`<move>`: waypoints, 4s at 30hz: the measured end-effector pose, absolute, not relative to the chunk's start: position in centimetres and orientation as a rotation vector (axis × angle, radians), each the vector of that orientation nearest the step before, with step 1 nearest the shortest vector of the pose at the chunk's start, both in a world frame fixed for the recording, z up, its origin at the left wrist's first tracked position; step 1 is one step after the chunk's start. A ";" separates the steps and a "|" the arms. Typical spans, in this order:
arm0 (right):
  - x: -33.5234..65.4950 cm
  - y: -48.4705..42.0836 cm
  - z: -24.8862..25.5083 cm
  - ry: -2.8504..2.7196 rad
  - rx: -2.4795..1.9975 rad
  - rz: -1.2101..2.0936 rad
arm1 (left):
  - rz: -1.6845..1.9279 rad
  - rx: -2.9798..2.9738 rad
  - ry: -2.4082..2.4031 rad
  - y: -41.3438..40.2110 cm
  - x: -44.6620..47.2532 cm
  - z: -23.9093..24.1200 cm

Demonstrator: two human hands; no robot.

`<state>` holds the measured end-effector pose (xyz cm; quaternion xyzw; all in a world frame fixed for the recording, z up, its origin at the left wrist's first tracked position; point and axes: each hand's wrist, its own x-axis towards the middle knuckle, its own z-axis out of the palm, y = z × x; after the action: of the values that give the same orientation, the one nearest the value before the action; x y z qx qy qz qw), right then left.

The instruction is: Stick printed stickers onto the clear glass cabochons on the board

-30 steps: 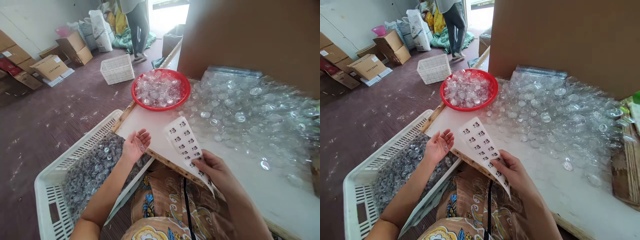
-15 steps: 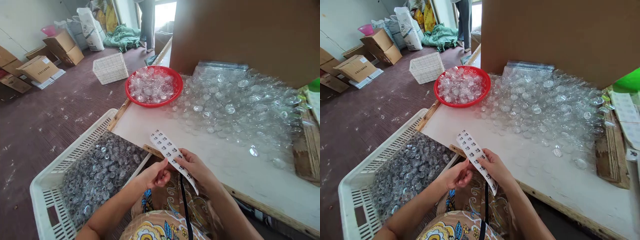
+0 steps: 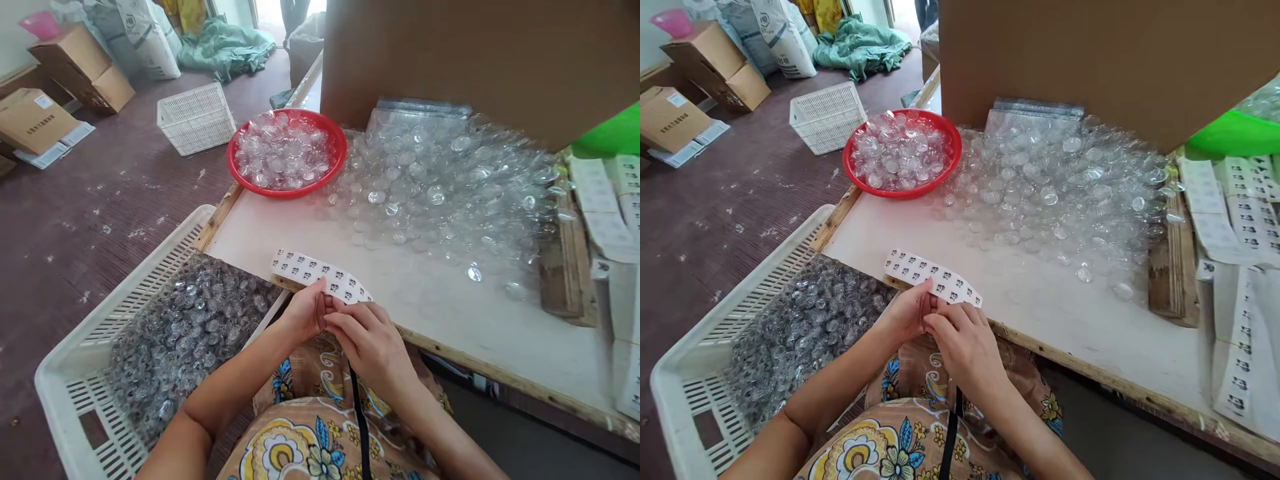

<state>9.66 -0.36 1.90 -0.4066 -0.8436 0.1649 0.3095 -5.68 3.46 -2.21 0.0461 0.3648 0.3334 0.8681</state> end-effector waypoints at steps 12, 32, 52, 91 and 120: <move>9.1 -0.3 1.0 -2.392 -1.102 0.216 | 0.805 0.074 0.797 3.6 -4.7 -1.9; 21.0 4.7 -3.7 -1.474 -1.973 0.975 | 0.870 0.423 1.005 3.4 -7.1 -2.8; 19.1 4.4 -4.7 -1.847 -2.072 0.425 | 0.892 0.488 1.002 3.2 -7.3 -3.3; 14.7 3.1 -1.2 -1.716 -1.217 1.558 | 1.549 1.045 0.764 6.8 -5.5 4.4; 13.3 7.4 -6.0 -0.997 -1.321 1.479 | 1.220 0.755 1.201 8.9 -14.0 0.2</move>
<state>13.30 7.42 -6.01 -0.5331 -0.4024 0.5967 0.4448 -13.98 8.92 0.21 0.3248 0.5165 0.5250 0.5934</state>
